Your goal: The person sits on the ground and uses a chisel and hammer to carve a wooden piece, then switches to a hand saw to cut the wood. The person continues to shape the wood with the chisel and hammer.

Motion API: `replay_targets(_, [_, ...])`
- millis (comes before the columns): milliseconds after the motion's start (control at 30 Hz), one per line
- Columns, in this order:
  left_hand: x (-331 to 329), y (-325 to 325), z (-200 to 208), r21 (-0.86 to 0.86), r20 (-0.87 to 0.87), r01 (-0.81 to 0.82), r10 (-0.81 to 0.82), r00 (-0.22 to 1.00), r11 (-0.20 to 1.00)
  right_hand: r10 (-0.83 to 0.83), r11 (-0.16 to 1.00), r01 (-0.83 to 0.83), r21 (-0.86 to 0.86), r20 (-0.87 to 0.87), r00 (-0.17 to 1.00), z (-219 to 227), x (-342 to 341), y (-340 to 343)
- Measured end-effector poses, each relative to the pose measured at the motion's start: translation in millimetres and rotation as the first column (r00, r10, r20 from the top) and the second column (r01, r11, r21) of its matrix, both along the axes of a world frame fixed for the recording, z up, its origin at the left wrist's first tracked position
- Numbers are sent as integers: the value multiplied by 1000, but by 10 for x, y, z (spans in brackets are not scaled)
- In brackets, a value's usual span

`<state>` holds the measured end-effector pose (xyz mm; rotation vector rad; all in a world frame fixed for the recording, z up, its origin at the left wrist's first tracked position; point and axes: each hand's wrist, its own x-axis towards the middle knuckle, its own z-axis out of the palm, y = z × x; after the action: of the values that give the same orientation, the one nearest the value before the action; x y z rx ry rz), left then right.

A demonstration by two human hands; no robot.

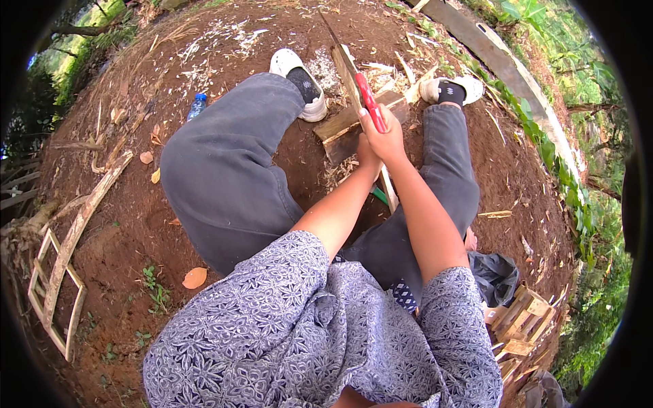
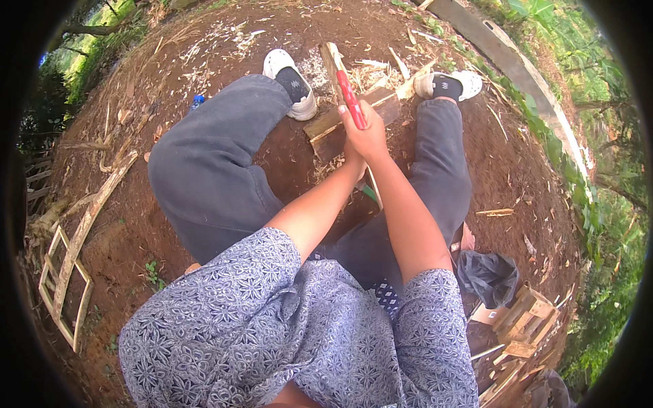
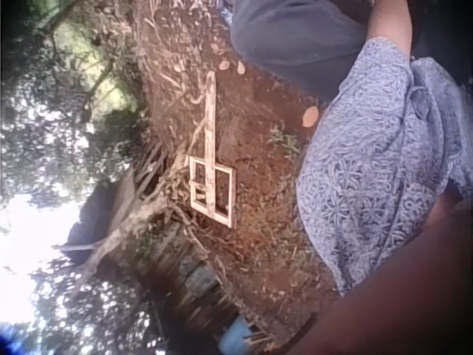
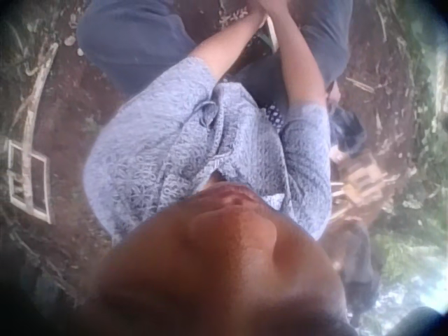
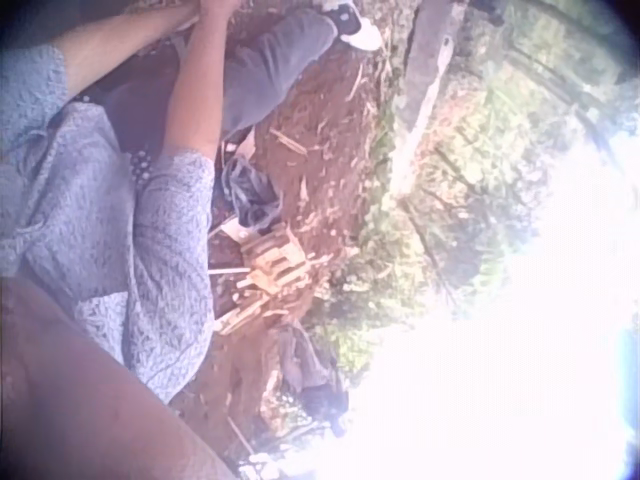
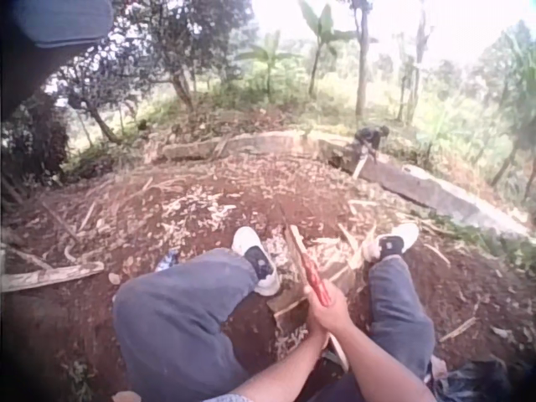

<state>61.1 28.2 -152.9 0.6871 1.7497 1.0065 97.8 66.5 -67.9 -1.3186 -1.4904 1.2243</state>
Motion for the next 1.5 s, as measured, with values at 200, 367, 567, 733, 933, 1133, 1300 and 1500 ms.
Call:
replay_targets(200, [-13, -36, -119, -43, 114, -59, 64, 991, 997, 73, 993, -54, -108, 185, 980, 711, -357, 655])
replay_targets(367, [-15, 2, -210, -76, 285, -122, 138, 949, 990, -127, 986, 139, -90, 124, 984, 869, -624, 917])
replay_targets(567, [43, -13, -176, 64, 241, -139, 120, 963, 988, -45, 998, 37, 58, 142, 989, 623, -372, 533])
replay_targets(733, [-19, 16, -91, -127, 212, -143, 168, 963, 982, 94, 996, -93, -10, 187, 978, 1150, -35, 271])
replay_targets(933, [65, -34, -330, -106, 19, -219, 222, 975, 970, 210, 950, -154, -270, 194, 958, 1783, -290, 751])
replay_targets(1133, [77, -27, -157, -91, 30, -157, 161, 987, 983, 88, 969, 4, -247, 364, 927, 1321, -955, 1272])
replay_targets(1300, [51, -1, -169, -130, 126, -170, 187, 974, 977, 87, 996, -76, -48, 305, 948, 686, -830, 1346])
replay_targets(1500, [6, -69, -210, -81, 13, -170, 172, 985, 982, 61, 993, -33, -109, 265, 962, 1268, -305, 367])
